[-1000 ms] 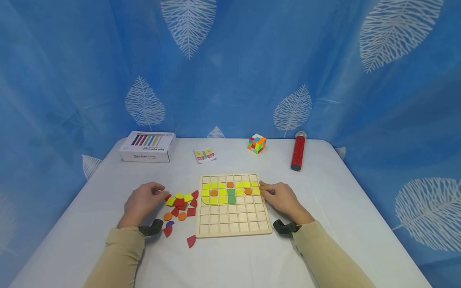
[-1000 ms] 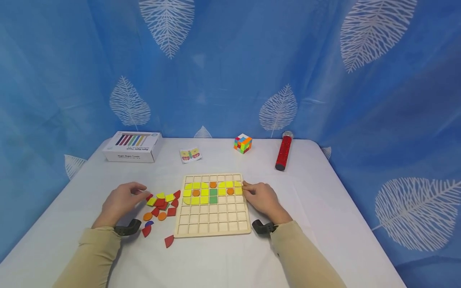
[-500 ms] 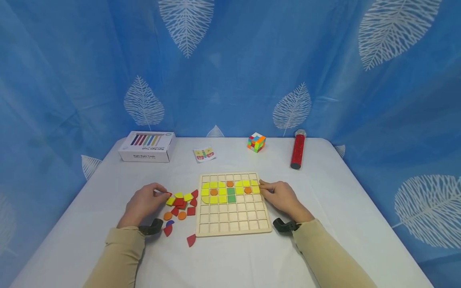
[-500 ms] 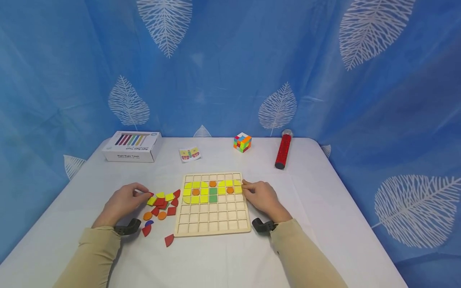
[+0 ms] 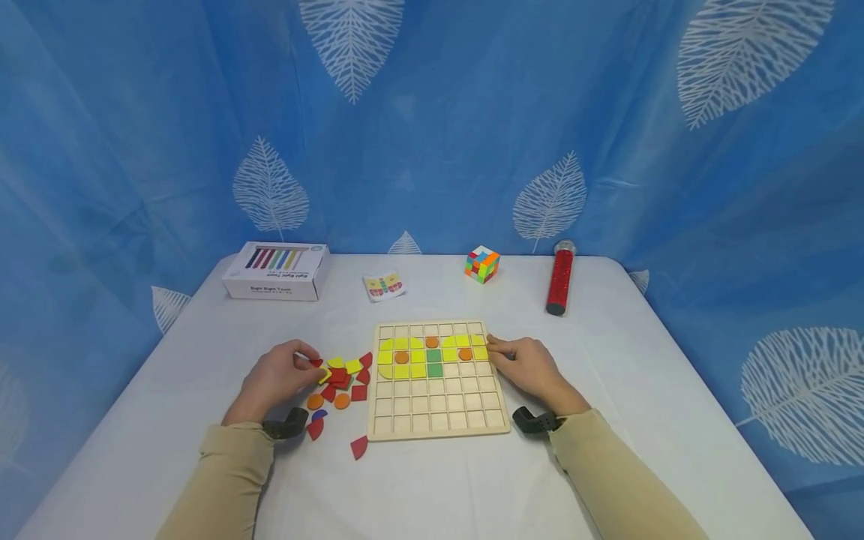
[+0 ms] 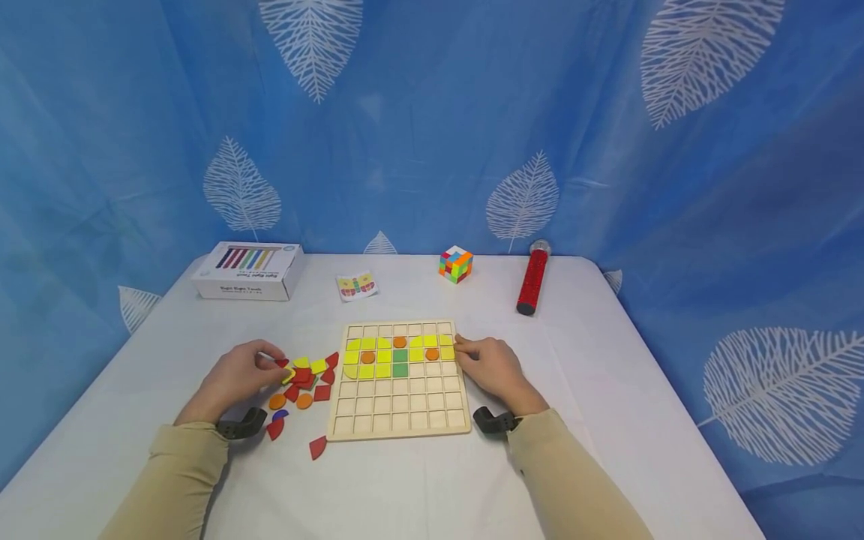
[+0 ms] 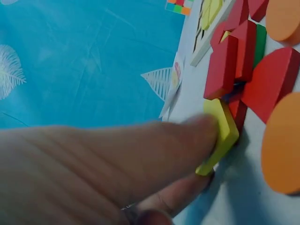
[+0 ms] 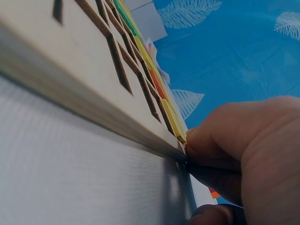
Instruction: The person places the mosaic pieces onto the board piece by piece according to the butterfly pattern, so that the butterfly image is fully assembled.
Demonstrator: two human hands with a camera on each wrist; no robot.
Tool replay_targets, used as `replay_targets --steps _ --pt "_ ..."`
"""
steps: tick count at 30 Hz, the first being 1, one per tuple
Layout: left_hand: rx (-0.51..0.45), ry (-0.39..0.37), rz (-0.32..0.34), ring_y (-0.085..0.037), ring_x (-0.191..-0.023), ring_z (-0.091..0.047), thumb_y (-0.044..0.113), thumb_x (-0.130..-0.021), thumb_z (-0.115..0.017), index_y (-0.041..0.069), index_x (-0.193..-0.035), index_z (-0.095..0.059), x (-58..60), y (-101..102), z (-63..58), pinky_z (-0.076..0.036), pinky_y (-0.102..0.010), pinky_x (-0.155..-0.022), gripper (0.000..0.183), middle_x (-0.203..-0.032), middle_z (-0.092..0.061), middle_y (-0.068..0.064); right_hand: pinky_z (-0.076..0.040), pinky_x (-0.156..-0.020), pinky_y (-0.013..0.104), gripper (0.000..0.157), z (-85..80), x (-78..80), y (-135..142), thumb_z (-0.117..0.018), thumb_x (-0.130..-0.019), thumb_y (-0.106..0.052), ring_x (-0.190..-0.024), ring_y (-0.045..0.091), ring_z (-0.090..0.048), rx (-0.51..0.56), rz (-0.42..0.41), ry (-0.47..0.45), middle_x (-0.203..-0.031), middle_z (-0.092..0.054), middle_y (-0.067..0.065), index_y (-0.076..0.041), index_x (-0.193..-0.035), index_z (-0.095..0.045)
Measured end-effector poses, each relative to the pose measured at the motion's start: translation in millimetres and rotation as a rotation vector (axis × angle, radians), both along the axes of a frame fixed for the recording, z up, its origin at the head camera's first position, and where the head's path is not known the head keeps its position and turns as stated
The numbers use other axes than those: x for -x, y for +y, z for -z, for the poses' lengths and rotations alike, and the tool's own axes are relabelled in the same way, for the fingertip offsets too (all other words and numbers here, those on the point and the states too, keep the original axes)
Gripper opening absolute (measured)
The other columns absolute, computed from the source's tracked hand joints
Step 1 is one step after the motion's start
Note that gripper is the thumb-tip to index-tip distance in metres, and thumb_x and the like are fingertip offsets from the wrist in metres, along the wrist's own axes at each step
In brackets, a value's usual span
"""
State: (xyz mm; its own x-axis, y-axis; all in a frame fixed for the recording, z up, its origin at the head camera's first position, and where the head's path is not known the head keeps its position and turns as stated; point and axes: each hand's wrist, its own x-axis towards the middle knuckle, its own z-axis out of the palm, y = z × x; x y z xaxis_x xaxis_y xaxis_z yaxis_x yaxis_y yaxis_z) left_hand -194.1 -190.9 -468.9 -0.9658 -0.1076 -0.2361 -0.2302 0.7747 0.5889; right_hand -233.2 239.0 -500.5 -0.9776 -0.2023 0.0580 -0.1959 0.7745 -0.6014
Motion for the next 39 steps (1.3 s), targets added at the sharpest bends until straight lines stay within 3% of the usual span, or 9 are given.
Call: replay_targets --steps 4,10,14,19,23,28,35,39 --pt "-0.018 0.032 -0.001 -0.027 -0.094 -0.064 0.02 -0.095 -0.075 0.008 -0.122 -0.062 -0.8 1 -0.4 -0.057 -0.044 -0.086 0.033 -0.112 -0.067 -0.015 -0.045 -0.109 0.053 0.035 0.1 0.7 0 -0.066 -0.099 -0.032 -0.135 0.031 -0.057 0.001 -0.006 0.004 -0.141 -0.063 -0.002 -0.015 -0.129 -0.072" --pt "-0.027 0.154 0.011 -0.029 -0.104 -0.06 0.019 -0.098 -0.072 0.008 -0.118 -0.068 -1.2 3 0.3 -0.055 -0.047 -0.092 0.024 -0.116 -0.067 -0.014 -0.046 -0.109 0.053 0.035 -0.2 0.9 0 -0.066 -0.098 -0.032 -0.135 0.031 -0.057 0.002 0.001 0.007 -0.141 -0.063 -0.002 -0.015 -0.128 -0.072" --pt "-0.076 0.204 0.008 -0.028 -0.103 -0.06 0.02 -0.098 -0.072 0.009 -0.117 -0.071 0.4 9 1.7 -0.056 -0.04 -0.087 0.023 -0.116 -0.068 -0.012 -0.046 -0.109 0.053 0.035 -1.1 1.4 -1 -0.066 -0.099 -0.032 -0.135 0.031 -0.057 -0.004 0.001 0.011 -0.141 -0.063 -0.003 -0.016 -0.129 -0.072" --pt "-0.218 0.185 -0.004 -0.025 -0.097 -0.061 0.025 -0.097 -0.073 0.012 -0.119 -0.072 3.3 24 3.3 -0.055 -0.029 -0.078 0.025 -0.115 -0.069 -0.009 -0.046 -0.109 0.052 0.036 -2.6 2.0 -1 -0.065 -0.098 -0.034 -0.135 0.03 -0.057 -0.003 0.006 0.006 -0.141 -0.063 -0.003 -0.016 -0.129 -0.072" --pt "-0.312 0.15 0.002 -0.025 -0.087 -0.064 0.027 -0.095 -0.075 0.014 -0.119 -0.072 4.0 40 3.4 -0.056 -0.029 -0.07 0.027 -0.112 -0.068 -0.008 -0.046 -0.108 0.053 0.036 -3.7 1.9 0 -0.066 -0.098 -0.034 -0.135 0.031 -0.057 -0.005 0.009 0.006 -0.141 -0.063 -0.003 -0.016 -0.129 -0.072" --pt "-0.312 0.171 0.065 -0.024 -0.073 -0.062 0.023 -0.093 -0.077 0.013 -0.111 -0.075 6.1 63 -2.9 -0.053 -0.031 -0.061 0.021 -0.103 -0.069 -0.008 -0.046 -0.108 0.053 0.036 -4.9 2.2 -3 -0.066 -0.098 -0.033 -0.135 0.031 -0.057 -0.002 -0.001 0.008 -0.141 -0.063 -0.003 -0.015 -0.129 -0.072" --pt "-0.227 0.183 0.156 -0.021 -0.094 -0.058 0.023 -0.09 -0.08 0.019 -0.097 -0.078 17.2 107 -5.1 -0.051 -0.032 -0.078 0.008 -0.096 -0.07 0.002 -0.044 -0.11 0.053 0.034 -1.0 -3.2 -5 -0.067 -0.098 -0.032 -0.136 0.031 -0.057 0.023 0.008 -0.013 -0.141 -0.063 -0.002 -0.015 -0.127 -0.073" --pt "-0.217 0.19 0.234 -0.018 -0.091 -0.059 0.025 -0.09 -0.08 0.021 -0.093 -0.078 23.0 138 -5.7 -0.051 -0.035 -0.083 0.005 -0.092 -0.069 0.005 -0.045 -0.11 0.054 0.035 -1.8 -3.1 -1 -0.066 -0.098 -0.032 -0.136 0.032 -0.057 0.009 0.008 0.002 -0.141 -0.063 -0.002 -0.015 -0.128 -0.073"
